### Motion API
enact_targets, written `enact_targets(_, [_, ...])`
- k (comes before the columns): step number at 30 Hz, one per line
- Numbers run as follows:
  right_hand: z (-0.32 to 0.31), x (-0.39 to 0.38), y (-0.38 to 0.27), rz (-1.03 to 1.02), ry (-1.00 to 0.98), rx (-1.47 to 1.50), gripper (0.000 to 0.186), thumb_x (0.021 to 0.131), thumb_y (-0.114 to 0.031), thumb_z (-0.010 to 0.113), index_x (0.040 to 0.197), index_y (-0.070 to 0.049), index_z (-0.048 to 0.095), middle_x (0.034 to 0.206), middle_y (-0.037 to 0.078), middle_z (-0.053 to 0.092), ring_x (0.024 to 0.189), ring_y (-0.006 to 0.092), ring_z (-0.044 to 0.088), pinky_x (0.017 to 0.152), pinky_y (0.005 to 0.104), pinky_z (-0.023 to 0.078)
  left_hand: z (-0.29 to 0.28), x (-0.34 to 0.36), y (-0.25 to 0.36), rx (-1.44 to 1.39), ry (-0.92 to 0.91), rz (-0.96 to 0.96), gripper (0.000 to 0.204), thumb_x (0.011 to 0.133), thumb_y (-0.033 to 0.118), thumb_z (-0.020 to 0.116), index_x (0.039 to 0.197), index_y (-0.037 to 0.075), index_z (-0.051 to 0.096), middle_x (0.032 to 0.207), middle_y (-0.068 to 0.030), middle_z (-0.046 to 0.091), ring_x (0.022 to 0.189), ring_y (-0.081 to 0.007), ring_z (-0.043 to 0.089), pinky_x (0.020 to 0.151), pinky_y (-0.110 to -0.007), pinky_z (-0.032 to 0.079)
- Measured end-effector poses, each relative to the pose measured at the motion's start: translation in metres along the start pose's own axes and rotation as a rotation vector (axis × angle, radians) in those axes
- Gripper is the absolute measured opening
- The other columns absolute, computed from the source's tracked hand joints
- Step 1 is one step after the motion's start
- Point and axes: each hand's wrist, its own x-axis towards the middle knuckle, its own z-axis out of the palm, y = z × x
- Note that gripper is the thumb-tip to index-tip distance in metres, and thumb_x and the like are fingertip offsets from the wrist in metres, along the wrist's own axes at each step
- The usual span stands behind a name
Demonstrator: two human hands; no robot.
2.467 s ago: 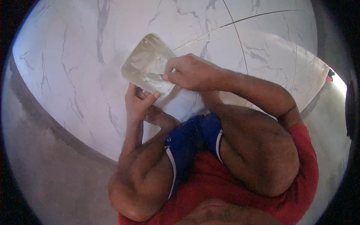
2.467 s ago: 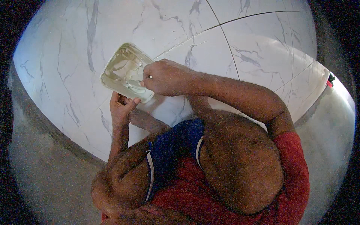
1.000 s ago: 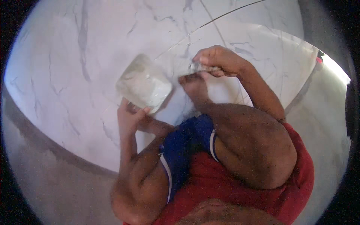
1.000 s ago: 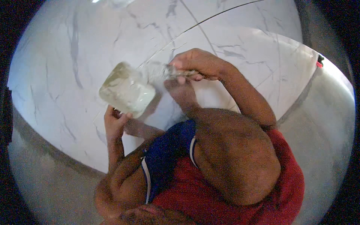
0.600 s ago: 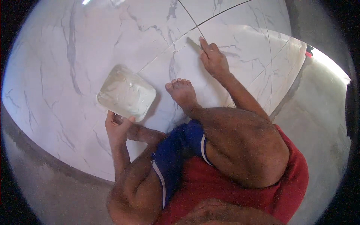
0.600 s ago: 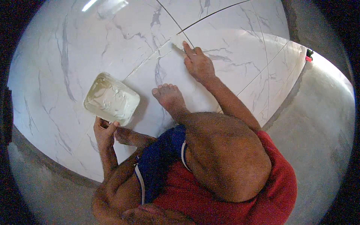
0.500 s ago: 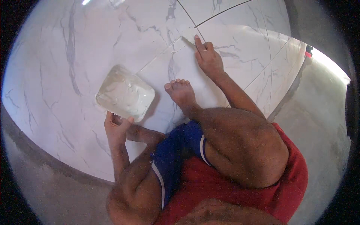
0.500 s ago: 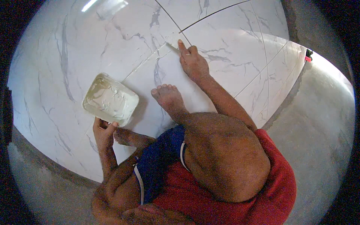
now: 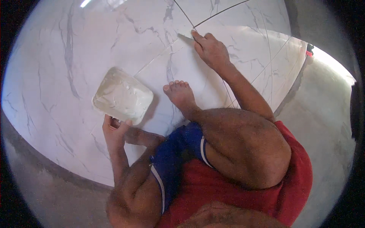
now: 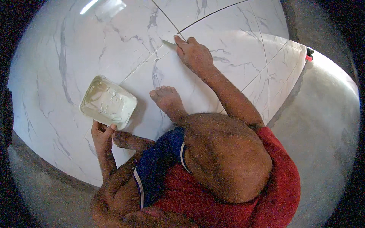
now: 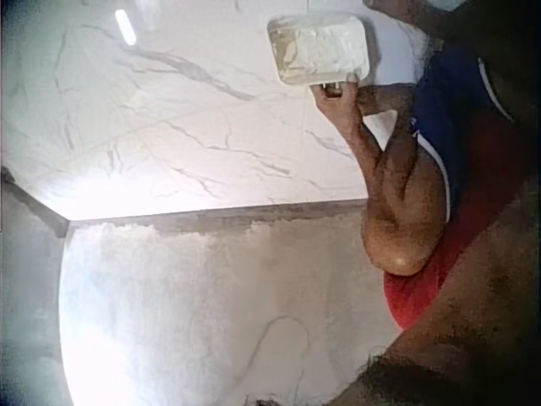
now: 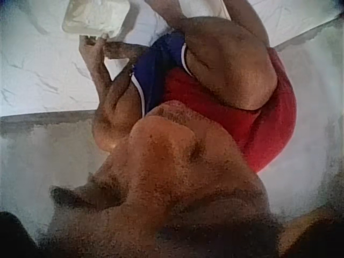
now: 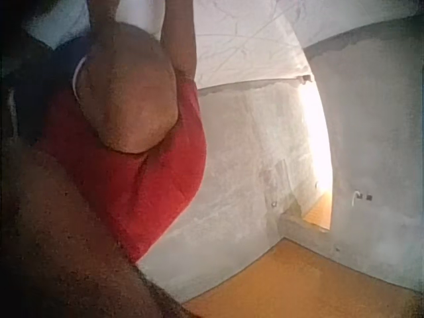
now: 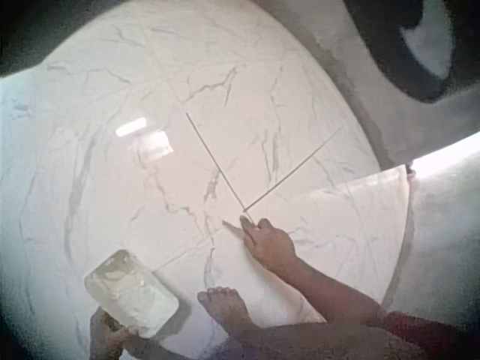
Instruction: The person applies a white paste between floor tiles using a small putty knife while holding a container of the paste.
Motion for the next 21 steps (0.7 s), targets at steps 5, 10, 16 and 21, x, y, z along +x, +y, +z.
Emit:
enact_targets(5, [0.006, -0.008, 0.01, -0.02, -0.091, -0.108, 0.04, 0.099, -0.03, 0.053, 0.136, -0.017, 0.058, 0.096, 0.017, 0.062, 0.078, 0.0346, 0.07, 0.069, 0.0475, 0.059, -0.005, 0.002, -0.006, 0.018, -0.024, -0.115, 0.072, 0.072, 0.005, 0.082, 0.135, -0.005, 0.051, 0.123, -0.0106, 0.064, 0.105, -0.0164, 0.063, 0.089, -0.029, 0.052])
enact_targets(10, [0.007, -0.027, 0.035, 0.037, -0.072, 0.004, 0.042, 0.099, -0.031, 0.053, 0.137, -0.016, 0.056, 0.098, 0.018, 0.063, 0.078, 0.0367, 0.069, 0.071, 0.0481, 0.059, -0.001, 0.005, -0.015, -0.011, 0.039, -0.011, 0.068, 0.072, 0.011, 0.085, 0.13, -0.004, 0.054, 0.093, -0.0056, 0.069, 0.067, -0.0085, 0.06, 0.059, -0.021, 0.048])
enact_targets(16, [0.031, -0.01, 0.039, 0.073, 0.032, 0.016, 0.051, 0.099, -0.029, 0.053, 0.148, -0.016, 0.044, 0.107, 0.02, 0.058, 0.083, 0.0373, 0.068, 0.072, 0.0472, 0.059, -0.004, 0.007, -0.012, -0.019, -0.007, 0.005, 0.07, 0.072, 0.014, 0.088, 0.13, -0.004, 0.053, 0.094, -0.0063, 0.069, 0.066, -0.0085, 0.06, 0.059, -0.021, 0.049])
enact_targets(21, [0.059, -0.034, 0.058, 0.067, -0.035, 0.049, 0.053, 0.1, -0.026, 0.054, 0.15, -0.017, 0.041, 0.105, 0.02, 0.057, 0.085, 0.035, 0.068, 0.073, 0.0472, 0.058, -0.001, 0.004, -0.008, -0.063, -0.009, -0.026, 0.07, 0.073, 0.013, 0.087, 0.131, -0.005, 0.052, 0.097, -0.0069, 0.07, 0.069, -0.0093, 0.062, 0.062, -0.021, 0.05])
